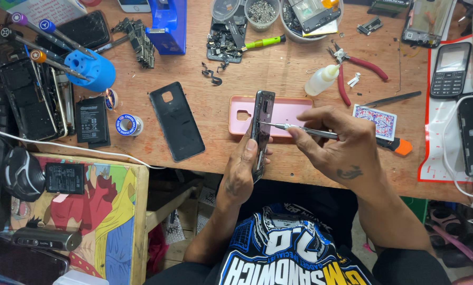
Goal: The person uses a metal prying tool to carefully lift and separate internal components and adhesive layers inside a disassembled smartphone. They work around the battery and camera area, then switch to a screwdriver to adjust screws on the device's edge.
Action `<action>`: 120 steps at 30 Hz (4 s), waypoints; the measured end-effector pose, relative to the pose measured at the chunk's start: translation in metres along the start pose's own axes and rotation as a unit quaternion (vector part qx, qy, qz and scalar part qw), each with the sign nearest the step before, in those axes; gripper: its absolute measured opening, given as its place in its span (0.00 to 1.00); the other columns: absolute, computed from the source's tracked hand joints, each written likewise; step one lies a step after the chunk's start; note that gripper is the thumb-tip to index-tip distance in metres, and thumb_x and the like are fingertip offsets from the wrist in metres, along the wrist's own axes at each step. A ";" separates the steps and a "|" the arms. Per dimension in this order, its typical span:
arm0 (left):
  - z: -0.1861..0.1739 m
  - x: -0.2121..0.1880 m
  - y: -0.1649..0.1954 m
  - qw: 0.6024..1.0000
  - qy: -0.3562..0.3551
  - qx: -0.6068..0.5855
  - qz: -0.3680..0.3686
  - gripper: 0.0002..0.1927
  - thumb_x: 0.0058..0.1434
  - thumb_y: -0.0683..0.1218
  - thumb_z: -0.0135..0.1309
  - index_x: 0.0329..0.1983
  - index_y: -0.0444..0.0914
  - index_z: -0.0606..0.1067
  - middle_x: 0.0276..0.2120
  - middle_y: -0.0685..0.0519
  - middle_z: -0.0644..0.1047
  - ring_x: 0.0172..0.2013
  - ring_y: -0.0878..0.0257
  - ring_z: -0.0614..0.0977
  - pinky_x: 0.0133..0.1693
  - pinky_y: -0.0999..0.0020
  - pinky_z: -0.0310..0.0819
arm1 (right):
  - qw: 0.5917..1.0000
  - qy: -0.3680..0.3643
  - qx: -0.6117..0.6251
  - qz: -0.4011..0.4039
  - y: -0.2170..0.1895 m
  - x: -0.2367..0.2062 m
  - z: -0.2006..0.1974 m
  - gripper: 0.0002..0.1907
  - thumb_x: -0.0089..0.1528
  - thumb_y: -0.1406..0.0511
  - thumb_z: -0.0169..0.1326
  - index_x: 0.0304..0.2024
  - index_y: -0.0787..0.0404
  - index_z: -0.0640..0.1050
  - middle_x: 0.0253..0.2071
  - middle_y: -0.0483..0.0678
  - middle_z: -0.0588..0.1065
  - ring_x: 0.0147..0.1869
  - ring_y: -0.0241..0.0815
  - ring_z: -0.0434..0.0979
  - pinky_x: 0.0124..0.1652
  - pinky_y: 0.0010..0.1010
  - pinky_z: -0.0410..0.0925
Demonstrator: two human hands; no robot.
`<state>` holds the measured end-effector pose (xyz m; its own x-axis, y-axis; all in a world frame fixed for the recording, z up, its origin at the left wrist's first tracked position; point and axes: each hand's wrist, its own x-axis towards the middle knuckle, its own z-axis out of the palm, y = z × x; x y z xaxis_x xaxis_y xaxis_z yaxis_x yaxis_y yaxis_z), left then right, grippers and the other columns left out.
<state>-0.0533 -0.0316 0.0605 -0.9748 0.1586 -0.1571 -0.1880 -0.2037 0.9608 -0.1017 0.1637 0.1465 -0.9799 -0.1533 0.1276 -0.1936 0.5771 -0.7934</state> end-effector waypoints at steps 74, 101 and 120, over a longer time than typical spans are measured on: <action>0.004 0.001 -0.009 0.970 -0.026 -0.243 -0.010 0.21 0.72 0.45 0.45 0.63 0.27 0.68 0.47 0.36 0.79 0.48 0.52 0.83 0.51 0.58 0.81 | 0.987 0.037 0.096 -0.127 0.030 -0.004 -0.011 0.08 0.62 0.77 0.63 0.40 0.66 0.78 0.44 0.51 0.77 0.48 0.37 0.81 0.45 0.24 0.76; 0.006 -0.003 -0.013 0.996 0.000 -0.081 0.021 0.17 0.75 0.42 0.42 0.63 0.30 0.69 0.53 0.45 0.77 0.53 0.60 0.79 0.57 0.62 0.76 | 0.999 0.016 -0.031 -0.027 0.013 0.006 -0.005 0.06 0.63 0.69 0.66 0.39 0.65 0.81 0.29 0.48 0.80 0.29 0.34 0.80 0.30 0.27 0.71; 0.006 -0.001 -0.007 0.999 0.001 -0.032 -0.012 0.22 0.73 0.42 0.43 0.69 0.32 0.64 0.53 0.45 0.75 0.50 0.61 0.78 0.53 0.65 0.77 | 0.993 -0.035 0.070 -0.087 0.039 0.004 -0.006 0.29 0.59 0.71 0.62 0.61 0.68 0.67 0.48 0.49 0.76 0.51 0.35 0.78 0.52 0.29 0.73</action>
<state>-0.0503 -0.0246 0.0554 -0.9701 0.1625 -0.1801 -0.2183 -0.2610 0.9403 -0.1135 0.1902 0.1202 -0.9253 -0.2997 0.2322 -0.3467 0.4208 -0.8383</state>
